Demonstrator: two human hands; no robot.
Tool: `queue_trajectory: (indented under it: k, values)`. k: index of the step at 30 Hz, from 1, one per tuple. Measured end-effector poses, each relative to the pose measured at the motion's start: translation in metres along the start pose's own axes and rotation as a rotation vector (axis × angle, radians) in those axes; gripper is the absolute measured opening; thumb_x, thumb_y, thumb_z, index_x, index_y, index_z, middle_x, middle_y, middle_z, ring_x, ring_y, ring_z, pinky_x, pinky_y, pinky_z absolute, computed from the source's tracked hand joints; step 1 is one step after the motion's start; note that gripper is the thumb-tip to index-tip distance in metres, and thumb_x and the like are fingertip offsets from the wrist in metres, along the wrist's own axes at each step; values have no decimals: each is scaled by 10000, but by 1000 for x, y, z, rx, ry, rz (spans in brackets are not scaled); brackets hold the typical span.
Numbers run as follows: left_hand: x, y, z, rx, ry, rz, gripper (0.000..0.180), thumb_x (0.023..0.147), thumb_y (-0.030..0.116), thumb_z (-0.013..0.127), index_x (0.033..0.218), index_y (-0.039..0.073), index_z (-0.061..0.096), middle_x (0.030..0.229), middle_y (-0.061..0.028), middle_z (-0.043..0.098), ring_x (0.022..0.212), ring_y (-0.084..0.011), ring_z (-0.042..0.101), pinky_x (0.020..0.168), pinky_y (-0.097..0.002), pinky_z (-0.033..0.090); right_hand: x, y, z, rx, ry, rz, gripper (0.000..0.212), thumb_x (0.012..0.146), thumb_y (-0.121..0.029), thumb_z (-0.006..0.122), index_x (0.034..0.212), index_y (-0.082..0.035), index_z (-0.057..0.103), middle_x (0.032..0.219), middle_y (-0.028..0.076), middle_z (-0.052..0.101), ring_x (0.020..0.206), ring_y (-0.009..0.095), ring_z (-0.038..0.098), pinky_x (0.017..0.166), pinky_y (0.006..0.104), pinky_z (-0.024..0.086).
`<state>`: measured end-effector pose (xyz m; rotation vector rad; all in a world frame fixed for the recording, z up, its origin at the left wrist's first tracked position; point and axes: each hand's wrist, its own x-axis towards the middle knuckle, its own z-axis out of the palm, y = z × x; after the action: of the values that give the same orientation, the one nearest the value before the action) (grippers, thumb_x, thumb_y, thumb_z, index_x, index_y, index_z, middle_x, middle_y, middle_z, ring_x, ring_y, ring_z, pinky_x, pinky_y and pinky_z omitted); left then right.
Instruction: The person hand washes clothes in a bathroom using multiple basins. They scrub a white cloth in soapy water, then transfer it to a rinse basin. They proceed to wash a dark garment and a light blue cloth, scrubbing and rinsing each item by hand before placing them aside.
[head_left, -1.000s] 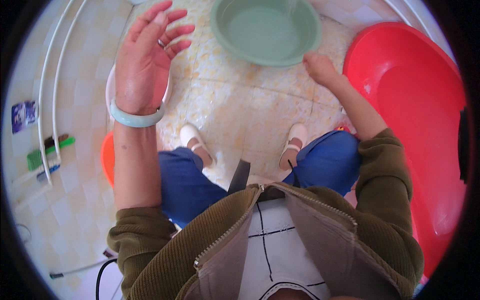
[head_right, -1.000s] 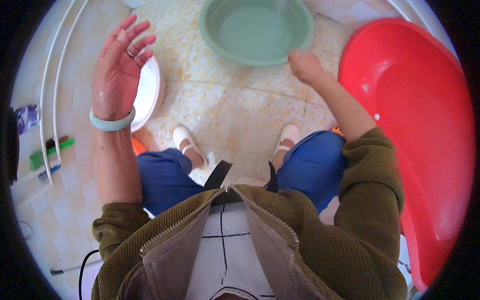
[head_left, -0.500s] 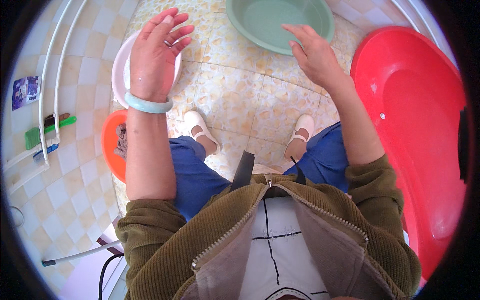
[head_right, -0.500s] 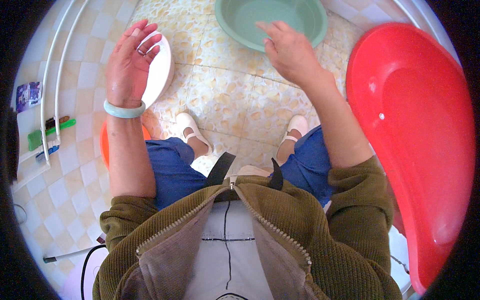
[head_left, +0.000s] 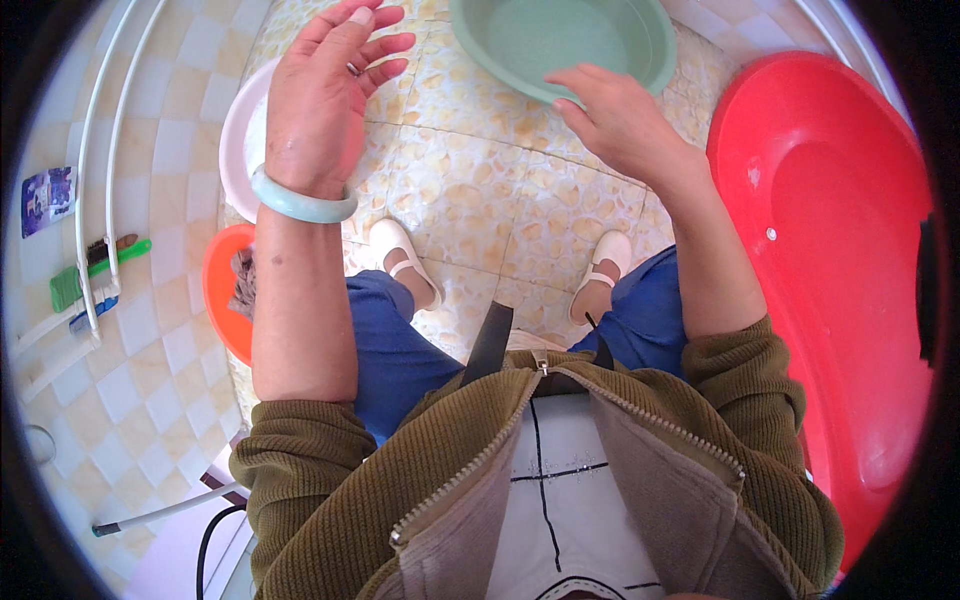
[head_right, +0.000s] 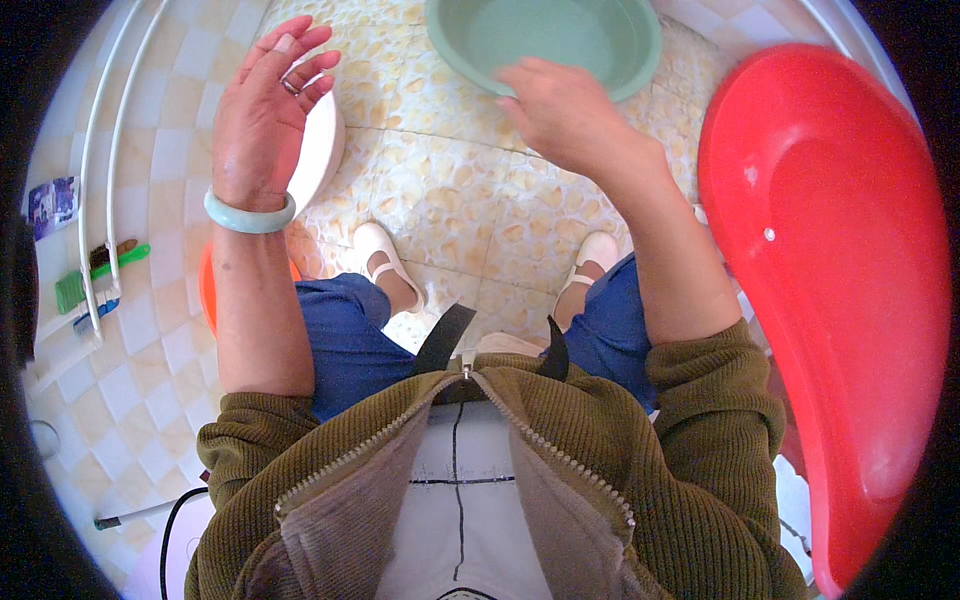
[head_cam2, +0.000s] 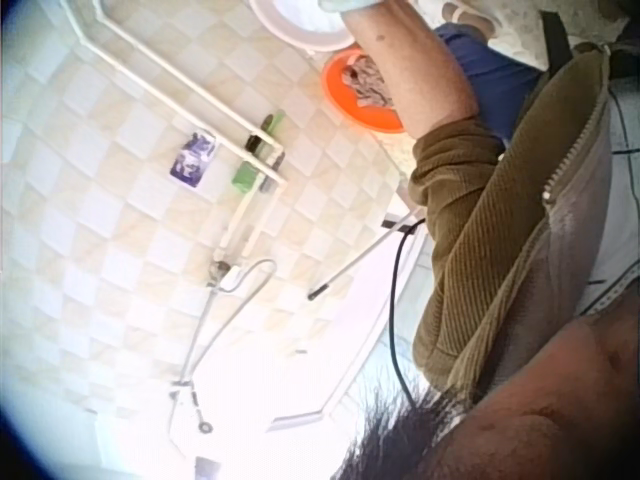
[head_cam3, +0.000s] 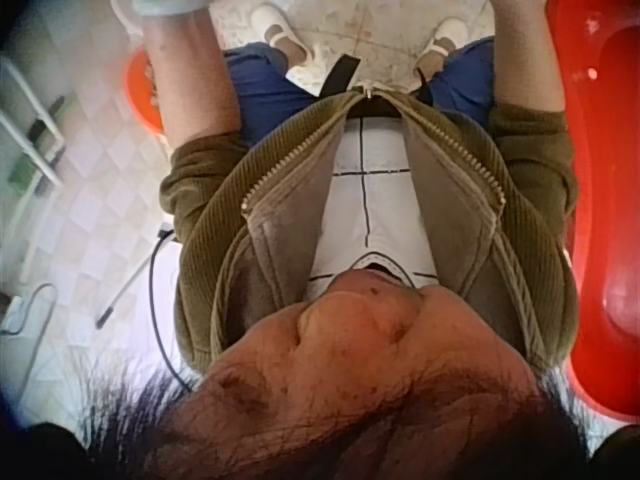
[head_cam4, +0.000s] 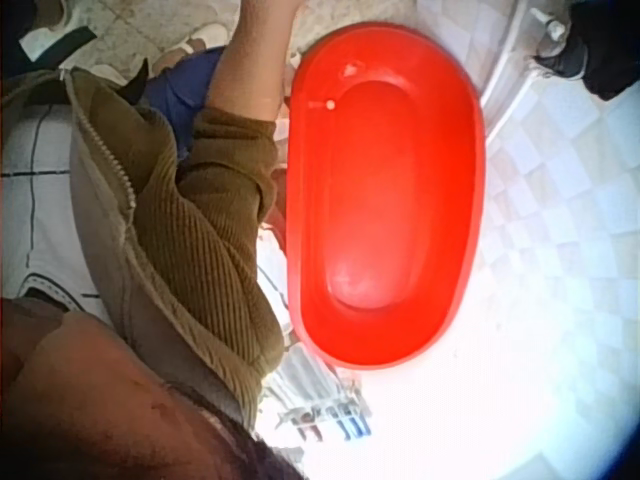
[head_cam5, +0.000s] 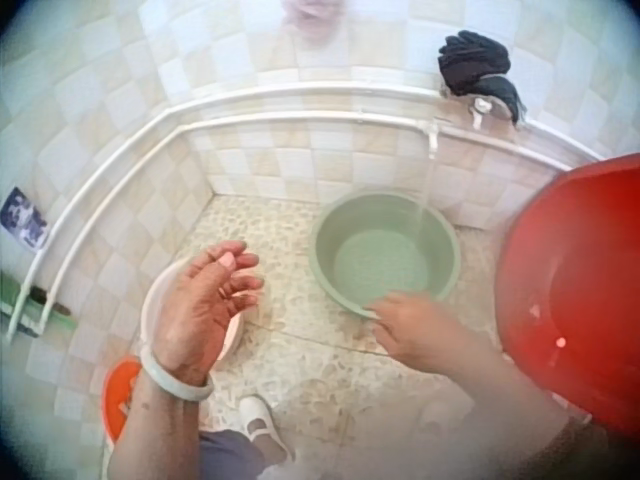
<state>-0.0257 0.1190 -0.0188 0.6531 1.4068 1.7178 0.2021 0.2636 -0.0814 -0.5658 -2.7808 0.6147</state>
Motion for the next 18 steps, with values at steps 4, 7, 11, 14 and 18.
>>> queue_trajectory:
  k: [4, 7, 11, 14, 18]
  values:
    - [1, 1, 1, -13, -13, 46, 350, 945, 192, 504, 1227, -14, 500, 1162, -127, 582, 989, -197, 585, 835, -295, 470, 2, -4, -1, 15, -40, 8, 291, 881, -209, 533, 1109, -38, 593, 1036, 192, 607, 968, 375, 576, 838, 439, 468]
    - [0, 2, 5, -34, -37, 29, 357, 945, 196, 507, 1233, -16, 493, 1163, -126, 581, 989, -193, 581, 840, -295, 469, 0, 2, -2, 12, -20, -7, 293, 886, -209, 530, 1115, -36, 587, 1050, 192, 605, 969, 372, 578, 841, 433, 472]
    - [-16, 7, 30, -23, 1, 11, 360, 935, 210, 536, 1224, -1, 499, 1131, -116, 590, 958, -181, 587, 823, -294, 467, -11, -2, -11, -43, -120, 46, 293, 868, -201, 572, 1107, -33, 583, 1042, 188, 604, 936, 368, 591, 830, 438, 484]
    - [-21, 1, 33, -57, 0, -5, 372, 924, 228, 565, 1221, 13, 503, 1116, -102, 594, 915, -161, 591, 791, -280, 461, -14, 1, -11, 7, -175, 22, 292, 854, -206, 578, 1091, -37, 581, 1018, 198, 601, 928, 377, 595, 818, 457, 484]
    - [-15, -14, 50, -136, -48, -101, 304, 936, 216, 545, 1190, 52, 526, 1085, -64, 605, 909, -148, 588, 783, -273, 474, -15, 3, -17, -52, -238, 65, 216, 839, -180, 557, 989, -31, 605, 975, 188, 622, 911, 362, 614, 766, 468, 494]
